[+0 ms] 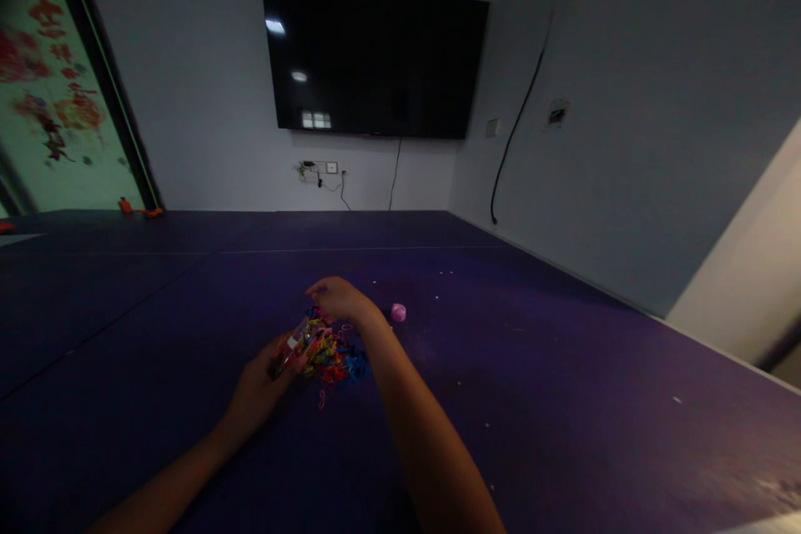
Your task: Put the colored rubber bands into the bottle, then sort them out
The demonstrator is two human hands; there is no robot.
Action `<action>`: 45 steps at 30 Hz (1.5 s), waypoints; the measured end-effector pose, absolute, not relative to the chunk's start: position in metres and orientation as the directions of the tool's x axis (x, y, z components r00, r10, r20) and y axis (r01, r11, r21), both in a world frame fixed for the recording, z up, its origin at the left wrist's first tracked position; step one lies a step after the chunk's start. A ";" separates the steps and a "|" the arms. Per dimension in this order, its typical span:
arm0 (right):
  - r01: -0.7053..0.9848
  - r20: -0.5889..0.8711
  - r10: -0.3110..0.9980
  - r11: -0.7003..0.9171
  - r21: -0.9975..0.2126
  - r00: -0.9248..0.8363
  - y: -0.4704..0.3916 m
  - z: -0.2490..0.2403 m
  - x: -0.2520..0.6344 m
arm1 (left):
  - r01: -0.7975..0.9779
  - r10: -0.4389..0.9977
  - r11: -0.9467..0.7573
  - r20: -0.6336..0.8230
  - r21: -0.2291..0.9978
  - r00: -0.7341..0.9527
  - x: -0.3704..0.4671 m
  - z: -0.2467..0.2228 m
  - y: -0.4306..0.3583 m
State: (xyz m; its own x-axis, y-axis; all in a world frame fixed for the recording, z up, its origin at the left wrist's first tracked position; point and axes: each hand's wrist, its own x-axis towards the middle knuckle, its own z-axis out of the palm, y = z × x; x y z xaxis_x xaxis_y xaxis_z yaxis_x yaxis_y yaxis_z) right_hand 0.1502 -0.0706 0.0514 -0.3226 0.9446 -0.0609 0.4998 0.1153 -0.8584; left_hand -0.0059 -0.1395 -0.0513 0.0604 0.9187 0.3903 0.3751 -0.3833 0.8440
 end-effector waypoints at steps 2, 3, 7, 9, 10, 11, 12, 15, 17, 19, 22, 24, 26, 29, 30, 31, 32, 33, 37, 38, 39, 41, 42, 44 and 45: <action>0.502 -0.048 0.948 0.124 -0.856 -0.316 -0.070 0.052 0.150 | 0.388 0.919 -0.381 0.391 0.839 0.056 -0.006 -0.052 -0.139; 0.501 -0.039 0.950 0.128 -0.856 -0.310 -0.070 0.051 0.150 | 0.391 0.919 -0.381 0.390 0.838 0.060 -0.006 -0.051 -0.139; 0.467 0.005 0.955 0.149 -0.872 -0.296 -0.070 0.048 0.150 | 0.398 0.915 -0.393 0.395 0.829 0.083 -0.006 -0.049 -0.140; 0.453 0.009 0.955 0.148 -0.879 -0.295 -0.069 0.047 0.150 | 0.396 0.910 -0.404 0.407 0.824 0.083 -0.006 -0.049 -0.140; 0.454 0.003 0.955 0.144 -0.879 -0.297 -0.070 0.047 0.150 | 0.390 0.906 -0.411 0.416 0.824 0.077 -0.006 -0.050 -0.140; 0.461 -0.007 0.954 0.138 -0.877 -0.299 -0.070 0.047 0.150 | 0.380 0.903 -0.417 0.424 0.825 0.071 -0.006 -0.050 -0.139; 0.470 -0.018 0.953 0.132 -0.873 -0.302 -0.071 0.049 0.149 | 0.372 0.901 -0.421 0.428 0.828 0.067 -0.006 -0.050 -0.139; 0.483 -0.063 0.948 0.102 -0.870 -0.313 -0.074 0.054 0.149 | 0.364 0.906 -0.415 0.416 0.834 0.080 -0.005 -0.050 -0.140; 0.481 -0.088 0.942 0.085 -0.872 -0.325 -0.078 0.058 0.148 | 0.361 0.910 -0.408 0.406 0.839 0.085 -0.005 -0.050 -0.140; 0.475 -0.087 0.938 0.088 -0.876 -0.335 -0.082 0.061 0.147 | 0.360 0.911 -0.404 0.407 0.841 0.071 -0.005 -0.050 -0.140; 0.459 -0.057 0.940 0.111 -0.882 -0.336 -0.086 0.063 0.146 | 0.354 0.910 -0.404 0.410 0.844 0.060 -0.005 -0.052 -0.139; 0.453 -0.035 0.942 0.127 -0.882 -0.333 -0.087 0.064 0.146 | 0.337 0.907 -0.414 0.415 0.846 0.070 -0.006 -0.054 -0.138; 0.451 -0.009 0.945 0.148 -0.880 -0.327 -0.085 0.064 0.146 | 0.340 0.905 -0.415 0.421 0.844 0.059 -0.007 -0.055 -0.138; 0.457 0.029 0.954 0.169 -0.874 -0.297 -0.080 0.063 0.149 | 0.362 0.909 -0.391 0.417 0.846 0.007 -0.009 -0.056 -0.138; 0.471 0.039 0.958 0.175 -0.865 -0.285 -0.079 0.062 0.150 | 0.364 0.906 -0.387 0.423 0.847 -0.020 -0.010 -0.056 -0.138; 0.492 0.042 0.958 0.183 -0.851 -0.283 -0.078 0.061 0.152 | 0.363 0.899 -0.388 0.435 0.847 -0.054 -0.011 -0.057 -0.137; 0.517 0.034 0.953 0.193 -0.834 -0.301 -0.077 0.059 0.153 | 0.362 0.887 -0.391 0.451 0.846 -0.096 -0.012 -0.057 -0.137; 0.542 0.008 0.940 0.204 -0.815 -0.341 -0.077 0.058 0.154 | 0.363 0.874 -0.391 0.465 0.846 -0.143 -0.014 -0.057 -0.136; 0.633 -0.330 0.723 0.188 -0.751 -0.607 -0.081 0.045 0.151 | 0.363 0.801 -0.382 0.500 0.850 -0.330 -0.021 -0.056 -0.133; 0.661 -0.437 0.626 0.172 -0.730 -0.646 -0.083 0.040 0.149 | 0.366 0.780 -0.383 0.509 0.848 -0.365 -0.023 -0.056 -0.132; 0.689 -0.531 0.524 0.160 -0.707 -0.666 -0.084 0.035 0.145 | 0.369 0.760 -0.386 0.518 0.845 -0.393 -0.025 -0.055 -0.131; 0.733 -0.656 0.356 0.145 -0.665 -0.666 -0.086 0.022 0.136 | 0.373 0.732 -0.393 0.531 0.841 -0.426 -0.029 -0.055 -0.128; 0.747 -0.690 0.302 0.139 -0.650 -0.657 -0.087 0.016 0.132 | 0.372 0.724 -0.394 0.534 0.840 -0.437 -0.031 -0.054 -0.127; 0.767 -0.728 0.249 0.132 -0.627 -0.638 -0.088 0.005 0.124 | 0.366 0.718 -0.395 0.532 0.842 -0.449 -0.032 -0.054 -0.125; 0.772 -0.732 0.252 0.132 -0.622 -0.633 -0.087 0.001 0.122 | 0.364 0.716 -0.394 0.530 0.844 -0.453 -0.033 -0.053 -0.124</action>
